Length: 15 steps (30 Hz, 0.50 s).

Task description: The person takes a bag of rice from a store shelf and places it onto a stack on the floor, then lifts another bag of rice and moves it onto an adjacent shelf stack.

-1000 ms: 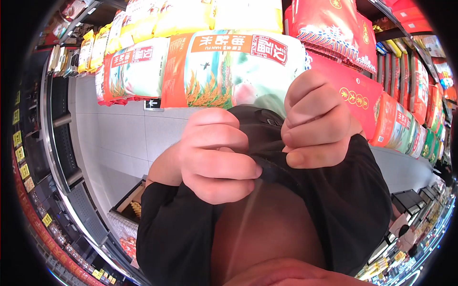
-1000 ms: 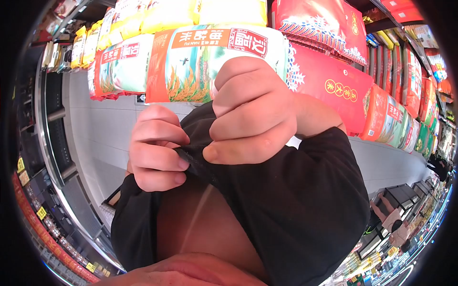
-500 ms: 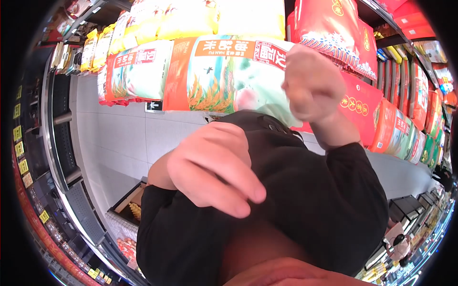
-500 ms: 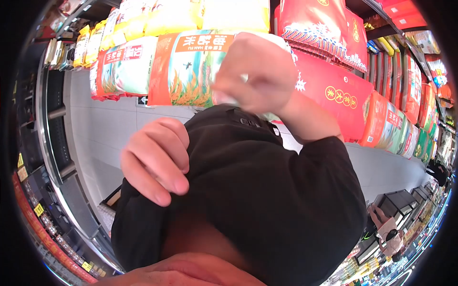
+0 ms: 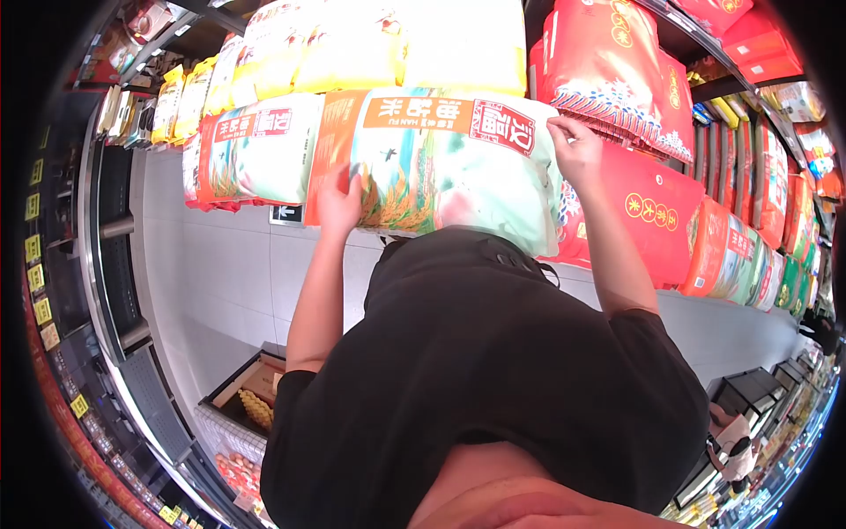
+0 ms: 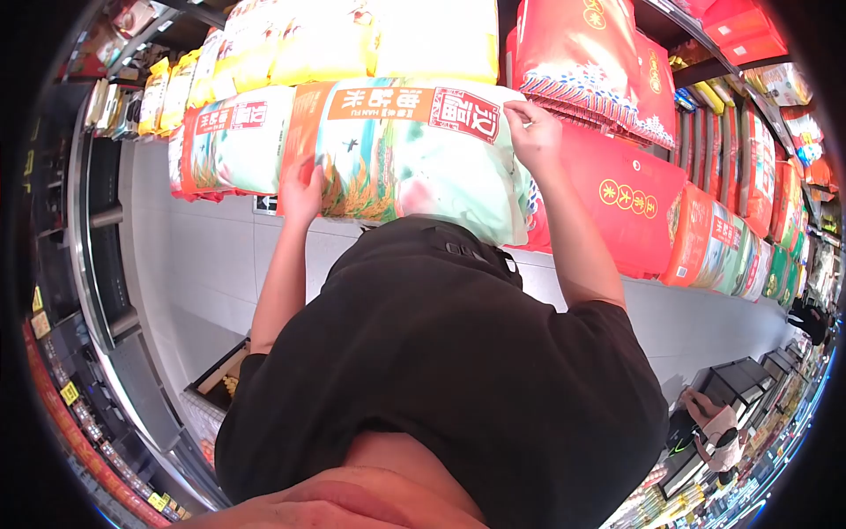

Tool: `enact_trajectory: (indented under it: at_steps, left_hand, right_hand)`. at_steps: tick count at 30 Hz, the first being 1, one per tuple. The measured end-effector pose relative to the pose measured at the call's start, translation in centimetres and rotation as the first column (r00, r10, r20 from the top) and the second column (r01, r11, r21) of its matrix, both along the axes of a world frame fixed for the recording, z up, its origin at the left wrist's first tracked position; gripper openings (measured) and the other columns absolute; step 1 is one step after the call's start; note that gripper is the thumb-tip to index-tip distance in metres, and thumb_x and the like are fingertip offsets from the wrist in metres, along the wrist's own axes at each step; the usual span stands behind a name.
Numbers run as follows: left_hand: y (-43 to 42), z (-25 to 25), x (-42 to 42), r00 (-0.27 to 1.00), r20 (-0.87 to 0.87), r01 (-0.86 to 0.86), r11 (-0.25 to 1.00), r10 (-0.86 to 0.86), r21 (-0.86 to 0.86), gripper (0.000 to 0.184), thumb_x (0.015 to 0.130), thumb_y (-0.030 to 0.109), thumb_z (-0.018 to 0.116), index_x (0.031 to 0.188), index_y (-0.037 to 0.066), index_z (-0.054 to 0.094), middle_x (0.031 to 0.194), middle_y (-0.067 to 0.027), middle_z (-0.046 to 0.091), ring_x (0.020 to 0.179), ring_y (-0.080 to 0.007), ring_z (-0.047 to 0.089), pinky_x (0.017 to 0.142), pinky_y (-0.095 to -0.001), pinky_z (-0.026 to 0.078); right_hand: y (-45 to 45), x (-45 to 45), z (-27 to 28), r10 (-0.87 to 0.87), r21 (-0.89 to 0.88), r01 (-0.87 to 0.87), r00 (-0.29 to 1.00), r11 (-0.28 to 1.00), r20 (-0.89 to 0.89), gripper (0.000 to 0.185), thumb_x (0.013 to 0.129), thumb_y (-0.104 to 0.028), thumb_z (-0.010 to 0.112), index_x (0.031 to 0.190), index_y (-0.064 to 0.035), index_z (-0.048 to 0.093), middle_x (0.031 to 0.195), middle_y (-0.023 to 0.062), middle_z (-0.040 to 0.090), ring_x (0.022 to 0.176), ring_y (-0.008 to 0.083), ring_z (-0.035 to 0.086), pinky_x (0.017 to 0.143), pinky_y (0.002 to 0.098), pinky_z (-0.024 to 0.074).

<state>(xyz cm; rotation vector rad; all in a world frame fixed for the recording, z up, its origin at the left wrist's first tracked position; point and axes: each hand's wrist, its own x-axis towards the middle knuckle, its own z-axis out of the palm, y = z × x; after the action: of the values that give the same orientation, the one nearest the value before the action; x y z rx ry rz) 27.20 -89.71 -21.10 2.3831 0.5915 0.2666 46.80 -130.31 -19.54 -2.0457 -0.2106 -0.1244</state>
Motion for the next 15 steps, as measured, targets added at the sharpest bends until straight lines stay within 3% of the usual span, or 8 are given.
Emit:
enact_trajectory:
  at_steps: [1, 2, 5, 6, 7, 9, 10, 15]
  left_hand:
    - [1.2, -1.8, 0.2, 1.000, -0.014, -0.024, 0.997, 0.025, 0.075, 0.044, 0.097, 0.026, 0.065, 0.133, 0.002, 0.062, 0.133, -0.0223, 0.063, 0.126, -0.0365, 0.058, 0.107, -0.0447, 0.045]
    - [2.4, -3.3, 0.6, 0.998, -0.024, -0.047, 0.987, 0.051, 0.151, 0.048, 0.098, 0.029, 0.065, 0.138, 0.003, 0.060, 0.139, -0.0238, 0.059, 0.132, -0.0387, 0.054, 0.110, -0.0443, 0.043]
    - [3.3, -4.0, 2.4, 0.988, -0.115, -0.070, 0.960, 0.104, 0.270, 0.063, 0.100, 0.039, 0.058, 0.153, 0.007, 0.045, 0.157, -0.0257, 0.041, 0.148, -0.0398, 0.036, 0.121, -0.0465, 0.029]
    - [3.5, -5.2, 2.7, 0.986, -0.135, -0.051, 0.937, 0.103, 0.345, 0.063, 0.101, 0.039, 0.056, 0.154, 0.007, 0.044, 0.159, -0.0254, 0.039, 0.149, -0.0395, 0.035, 0.122, -0.0471, 0.028]
    - [3.7, -6.2, 2.9, 0.982, -0.155, -0.029, 0.908, 0.103, 0.418, 0.064, 0.101, 0.040, 0.055, 0.155, 0.008, 0.043, 0.160, -0.0252, 0.038, 0.149, -0.0391, 0.034, 0.122, -0.0478, 0.026]
    - [3.8, -7.4, 2.9, 0.991, -0.090, -0.068, 0.945, 0.102, 0.321, 0.065, 0.100, 0.041, 0.053, 0.155, 0.008, 0.043, 0.160, -0.0252, 0.036, 0.150, -0.0395, 0.033, 0.123, -0.0512, 0.022]
    - [3.7, -7.7, 2.9, 0.993, -0.058, -0.085, 0.960, 0.104, 0.268, 0.065, 0.100, 0.042, 0.052, 0.155, 0.009, 0.042, 0.161, -0.0251, 0.036, 0.150, -0.0397, 0.032, 0.123, -0.0529, 0.021]
    - [4.2, -7.6, 2.8, 0.995, -0.059, -0.069, 0.966, 0.086, 0.249, 0.066, 0.099, 0.042, 0.054, 0.155, 0.009, 0.043, 0.161, -0.0255, 0.035, 0.150, -0.0393, 0.032, 0.123, -0.0529, 0.021]
  right_hand:
    - [-0.2, 0.1, -1.1, -0.027, -0.033, 0.026, 0.999, 0.999, -0.036, 0.018, 0.091, -0.016, 0.074, 0.103, -0.0031, 0.078, 0.095, 0.0127, 0.077, 0.083, 0.0203, 0.075, 0.077, 0.0298, 0.0578]
    - [-0.3, 0.1, -2.1, -0.018, -0.090, 0.010, 0.995, 0.996, -0.096, 0.022, 0.093, -0.016, 0.071, 0.111, -0.0050, 0.076, 0.104, 0.0137, 0.076, 0.094, 0.0252, 0.075, 0.086, 0.0344, 0.0572]
    - [1.2, -0.1, -5.0, -0.009, -0.232, 0.047, 0.986, 0.972, 0.165, 0.035, 0.091, -0.015, 0.072, 0.125, -0.0071, 0.070, 0.119, 0.0172, 0.072, 0.113, 0.0305, 0.069, 0.098, 0.0404, 0.0530]
    - [1.9, -0.7, -6.2, 0.030, -0.321, 0.015, 0.990, 0.947, 0.135, 0.050, 0.093, -0.023, 0.069, 0.139, -0.0063, 0.059, 0.138, 0.0233, 0.061, 0.131, 0.0365, 0.056, 0.111, 0.0462, 0.0435]
    - [2.8, -1.3, -7.8, 0.022, -0.355, 0.021, 0.993, 0.934, 0.116, 0.053, 0.094, -0.027, 0.067, 0.142, -0.0052, 0.057, 0.141, 0.0250, 0.057, 0.134, 0.0381, 0.053, 0.113, 0.0471, 0.0407]
    - [4.8, -2.2, -10.6, -0.001, -0.424, 0.034, 0.997, 0.905, 0.077, 0.061, 0.097, -0.035, 0.063, 0.147, -0.0030, 0.051, 0.149, 0.0284, 0.049, 0.140, 0.0415, 0.046, 0.118, 0.0489, 0.0350]
    - [5.8, -3.4, -10.7, -0.012, -0.515, -0.015, 0.999, 0.857, -0.051, 0.069, 0.100, -0.044, 0.055, 0.152, -0.0013, 0.044, 0.156, 0.0300, 0.040, 0.146, 0.0426, 0.037, 0.122, 0.0500, 0.0267]
    - [6.6, -3.9, -9.5, -0.057, -0.497, 0.012, 0.995, 0.867, -0.076, 0.067, 0.099, -0.043, 0.055, 0.153, -0.0036, 0.043, 0.158, 0.0283, 0.038, 0.148, 0.0410, 0.035, 0.123, 0.0481, 0.0255]
